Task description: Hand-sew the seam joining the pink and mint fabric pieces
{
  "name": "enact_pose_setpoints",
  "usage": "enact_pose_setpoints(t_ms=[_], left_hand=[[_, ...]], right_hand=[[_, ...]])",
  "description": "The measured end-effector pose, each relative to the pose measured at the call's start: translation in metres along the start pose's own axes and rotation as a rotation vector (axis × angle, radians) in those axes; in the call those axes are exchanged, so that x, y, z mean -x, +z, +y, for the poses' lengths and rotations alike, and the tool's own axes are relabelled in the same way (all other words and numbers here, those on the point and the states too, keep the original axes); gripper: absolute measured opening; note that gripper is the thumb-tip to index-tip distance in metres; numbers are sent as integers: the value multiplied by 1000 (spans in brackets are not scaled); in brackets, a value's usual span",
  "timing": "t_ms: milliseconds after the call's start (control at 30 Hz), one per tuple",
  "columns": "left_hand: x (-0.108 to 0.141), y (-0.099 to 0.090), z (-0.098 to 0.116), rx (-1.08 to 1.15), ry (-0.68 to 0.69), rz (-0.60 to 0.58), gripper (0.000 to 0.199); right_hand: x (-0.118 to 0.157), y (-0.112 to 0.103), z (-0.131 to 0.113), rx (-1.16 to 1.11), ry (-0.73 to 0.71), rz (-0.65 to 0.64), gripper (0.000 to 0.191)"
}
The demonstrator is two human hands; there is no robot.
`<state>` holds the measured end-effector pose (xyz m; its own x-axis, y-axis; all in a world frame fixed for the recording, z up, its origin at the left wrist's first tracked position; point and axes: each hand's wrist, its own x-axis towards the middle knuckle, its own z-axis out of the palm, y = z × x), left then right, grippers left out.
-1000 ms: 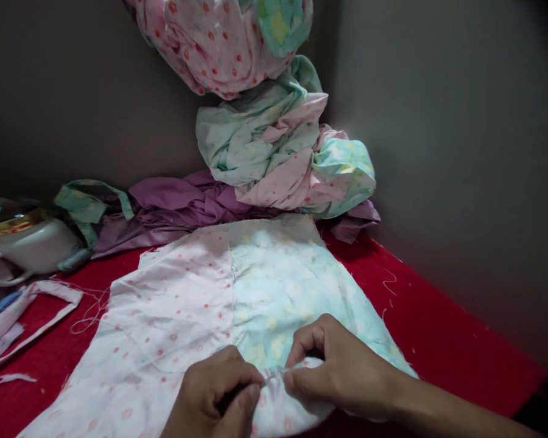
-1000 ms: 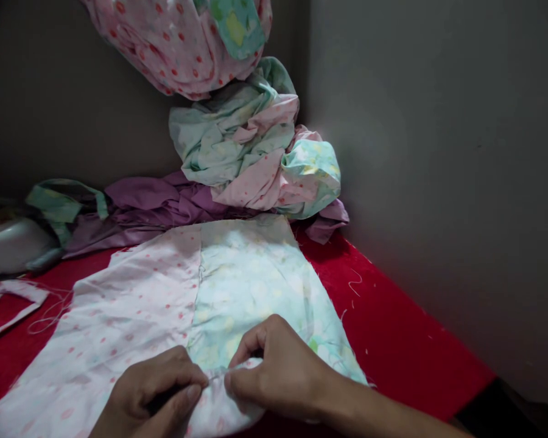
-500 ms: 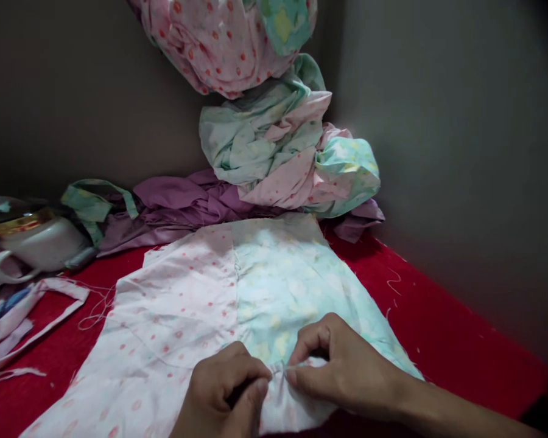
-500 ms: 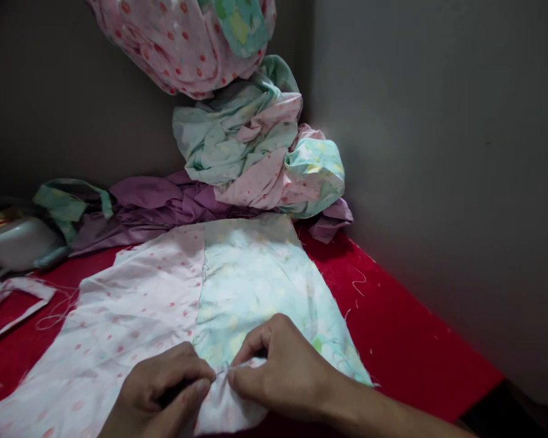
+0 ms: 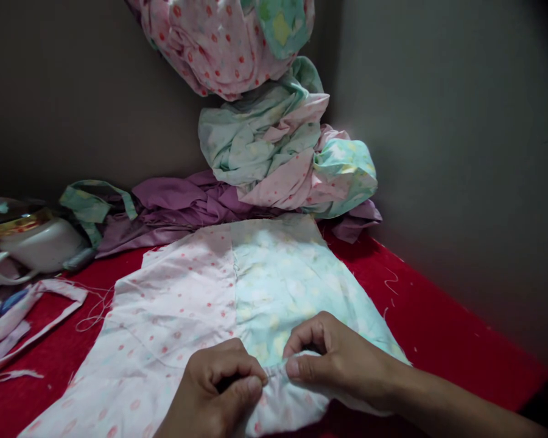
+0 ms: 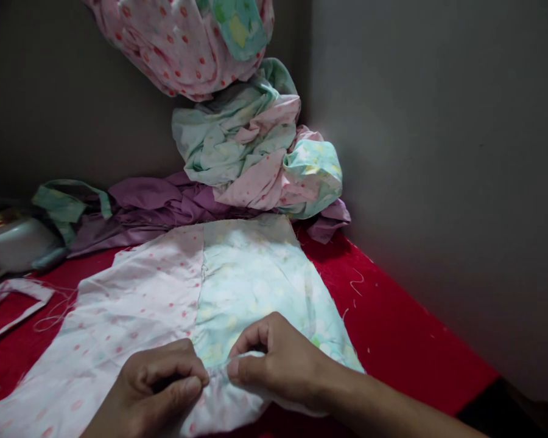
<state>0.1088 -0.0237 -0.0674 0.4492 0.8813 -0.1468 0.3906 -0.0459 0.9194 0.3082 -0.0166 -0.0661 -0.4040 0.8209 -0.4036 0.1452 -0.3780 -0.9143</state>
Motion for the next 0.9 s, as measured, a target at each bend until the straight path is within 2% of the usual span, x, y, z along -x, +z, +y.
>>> enact_pose_setpoints(t_ms=[200,333,467,533,600,667,700,767,833,900], left_hand=[[-1,1,-1,31,7,21,19],[-3,6,1,84,-56,46,15],[-6,16,-2,332,-208,56,14],[-7,18,-4,396,-203,67,19],[-7,15,-3,302,-109,151,14],[-5,10,3,93,97,250,3],[-4,7,7,-26,222,258,7],[-4,5,14,-211,428,197,16],[-6,7,18,-310,499,109,20],[-12,14,16,-357,529,103,19]], right_hand=[[0,1,-3,116,-58,-28,11],[-2,3,-2,135,-77,-45,11],[-4,6,0,115,-44,-36,10],[-4,6,1,95,-42,-16,9],[-5,6,2,5,-31,-15,9],[-5,5,4,-137,-12,-33,12],[-5,5,5,-203,-3,-42,13],[-5,5,6,-289,-6,-55,16],[-5,5,6,-338,-13,-70,18],[-4,5,4,-353,-6,-70,20]])
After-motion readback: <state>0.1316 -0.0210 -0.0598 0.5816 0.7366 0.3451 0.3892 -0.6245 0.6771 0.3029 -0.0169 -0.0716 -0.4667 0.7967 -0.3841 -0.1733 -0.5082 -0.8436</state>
